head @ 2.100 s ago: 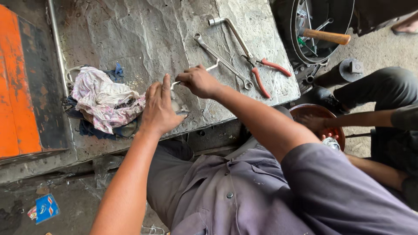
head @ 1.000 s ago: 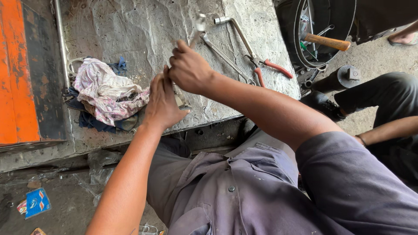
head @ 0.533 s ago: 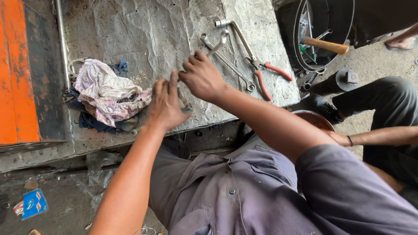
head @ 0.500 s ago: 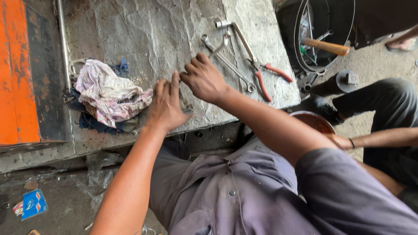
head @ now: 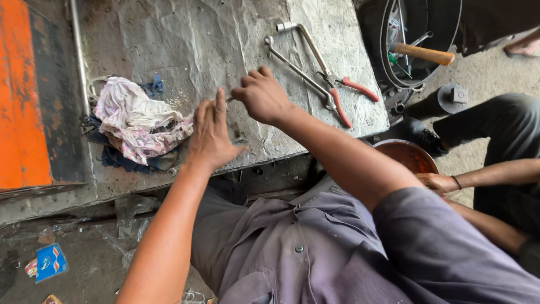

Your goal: The person manipulates a metal housing and small mechanical components on a metal workbench using a wrench and a metal pin.

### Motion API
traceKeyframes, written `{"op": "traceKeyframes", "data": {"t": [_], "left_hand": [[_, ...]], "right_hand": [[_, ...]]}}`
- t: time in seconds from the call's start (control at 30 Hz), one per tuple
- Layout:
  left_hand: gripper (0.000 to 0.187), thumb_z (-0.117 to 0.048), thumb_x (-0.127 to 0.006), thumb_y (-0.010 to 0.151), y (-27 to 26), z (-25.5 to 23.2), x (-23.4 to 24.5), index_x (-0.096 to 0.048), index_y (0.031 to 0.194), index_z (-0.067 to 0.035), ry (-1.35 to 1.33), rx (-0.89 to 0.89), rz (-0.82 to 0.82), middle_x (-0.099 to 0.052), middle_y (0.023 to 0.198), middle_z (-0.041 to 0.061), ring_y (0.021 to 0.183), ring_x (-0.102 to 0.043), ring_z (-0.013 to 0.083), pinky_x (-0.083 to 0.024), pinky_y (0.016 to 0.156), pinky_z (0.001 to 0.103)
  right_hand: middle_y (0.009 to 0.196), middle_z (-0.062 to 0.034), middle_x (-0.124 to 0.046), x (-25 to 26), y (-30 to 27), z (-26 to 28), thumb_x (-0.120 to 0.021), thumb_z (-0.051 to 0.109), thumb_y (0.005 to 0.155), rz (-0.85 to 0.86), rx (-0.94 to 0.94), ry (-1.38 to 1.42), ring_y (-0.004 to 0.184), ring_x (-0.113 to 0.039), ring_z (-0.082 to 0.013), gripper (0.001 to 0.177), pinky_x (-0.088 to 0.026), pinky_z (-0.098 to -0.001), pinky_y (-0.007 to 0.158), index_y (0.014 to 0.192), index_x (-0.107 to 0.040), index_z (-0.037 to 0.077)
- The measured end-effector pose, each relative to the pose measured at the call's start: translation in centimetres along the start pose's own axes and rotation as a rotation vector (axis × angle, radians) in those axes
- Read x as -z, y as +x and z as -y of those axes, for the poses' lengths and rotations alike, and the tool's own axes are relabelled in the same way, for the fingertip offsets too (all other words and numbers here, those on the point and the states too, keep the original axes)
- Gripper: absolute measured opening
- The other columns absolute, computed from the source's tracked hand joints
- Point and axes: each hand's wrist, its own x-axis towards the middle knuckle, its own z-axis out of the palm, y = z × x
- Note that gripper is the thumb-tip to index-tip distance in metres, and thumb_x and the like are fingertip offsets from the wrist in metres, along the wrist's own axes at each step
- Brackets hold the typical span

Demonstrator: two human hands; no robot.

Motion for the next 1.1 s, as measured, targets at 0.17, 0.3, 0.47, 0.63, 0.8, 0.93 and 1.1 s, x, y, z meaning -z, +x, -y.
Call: {"op": "traceKeyframes", "data": {"t": [0.17,0.3,0.47,0.63,0.8,0.93,1.1], "left_hand": [[0.151,-0.047,-0.097,0.056,0.2,-0.5,0.6,0.005,0.154,0.007,-0.007,0.097,0.09,-0.039,0.147,0.035,0.144,-0.027,0.0491,-0.021,0.122,0.051],[0.149,-0.046,-0.096,0.058,0.2,-0.5,0.6,0.005,0.154,0.007,-0.035,0.12,0.047,-0.042,0.145,0.035,0.143,-0.027,0.0506,-0.022,0.121,0.051],[0.149,-0.045,-0.096,0.059,0.4,-0.3,0.1,0.006,0.158,0.001,0.011,0.072,0.115,-0.051,0.138,0.028,0.142,-0.035,0.0477,-0.019,0.126,0.053],[0.149,-0.043,-0.096,0.06,0.0,0.0,-0.1,0.007,0.159,0.0,0.021,-0.026,0.041,-0.051,0.14,0.029,0.139,-0.039,0.0469,-0.02,0.127,0.054],[0.153,-0.047,-0.097,0.055,0.0,-0.3,0.0,0.007,0.157,0.001,0.02,-0.056,-0.01,-0.044,0.147,0.036,0.139,-0.036,0.0508,-0.023,0.122,0.052],[0.15,-0.046,-0.097,0.055,0.6,-1.0,0.6,0.003,0.154,0.004,0.017,0.07,0.112,-0.041,0.147,0.033,0.142,-0.028,0.0484,-0.021,0.12,0.05],[0.14,-0.045,-0.096,0.059,0.4,-1.5,1.3,-0.006,0.153,0.008,0.022,0.065,0.069,-0.042,0.15,0.033,0.144,-0.027,0.0453,-0.023,0.121,0.046]], "right_hand": [[0.08,-0.0039,-0.065,4.0,3.9,4.1,-0.054,0.036,0.105,0.438,0.007,-0.376,0.08,-0.058,-0.0201,0.037,-0.038,-0.0389,0.092,0.084,-0.075,0.013],[0.081,-0.0061,-0.068,3.9,4.0,4.2,-0.054,0.036,0.106,0.441,0.008,-0.368,0.082,-0.058,-0.0215,0.038,-0.038,-0.038,0.093,0.083,-0.073,0.012],[0.089,-0.0044,-0.069,-2.0,-1.6,0.7,-0.064,0.025,0.096,-0.059,-0.124,0.091,0.089,-0.06,-0.0227,0.016,-0.038,-0.0411,0.092,0.098,-0.077,0.016],[0.093,-0.0053,-0.068,-6.1,-3.3,-0.1,-0.066,0.02,0.097,-0.162,-0.226,0.355,0.095,-0.061,-0.0257,0.015,-0.038,-0.0409,0.091,0.109,-0.074,0.013],[0.084,-0.0067,-0.065,-0.9,-1.2,-1.1,-0.066,0.023,0.097,-0.03,-0.13,0.124,0.09,-0.06,-0.0257,0.015,-0.038,-0.0436,0.088,0.101,-0.079,0.017],[0.084,-0.0046,-0.066,2.8,1.4,1.7,-0.059,0.022,0.097,0.111,0.025,-0.193,0.089,-0.059,-0.0209,0.019,-0.038,-0.041,0.093,0.094,-0.078,0.023],[0.076,-0.0076,-0.066,4.8,3.8,4.8,-0.052,0.04,0.103,0.434,0.013,-0.433,0.081,-0.059,-0.0238,0.04,-0.037,-0.0389,0.087,0.081,-0.069,0.012]]}}
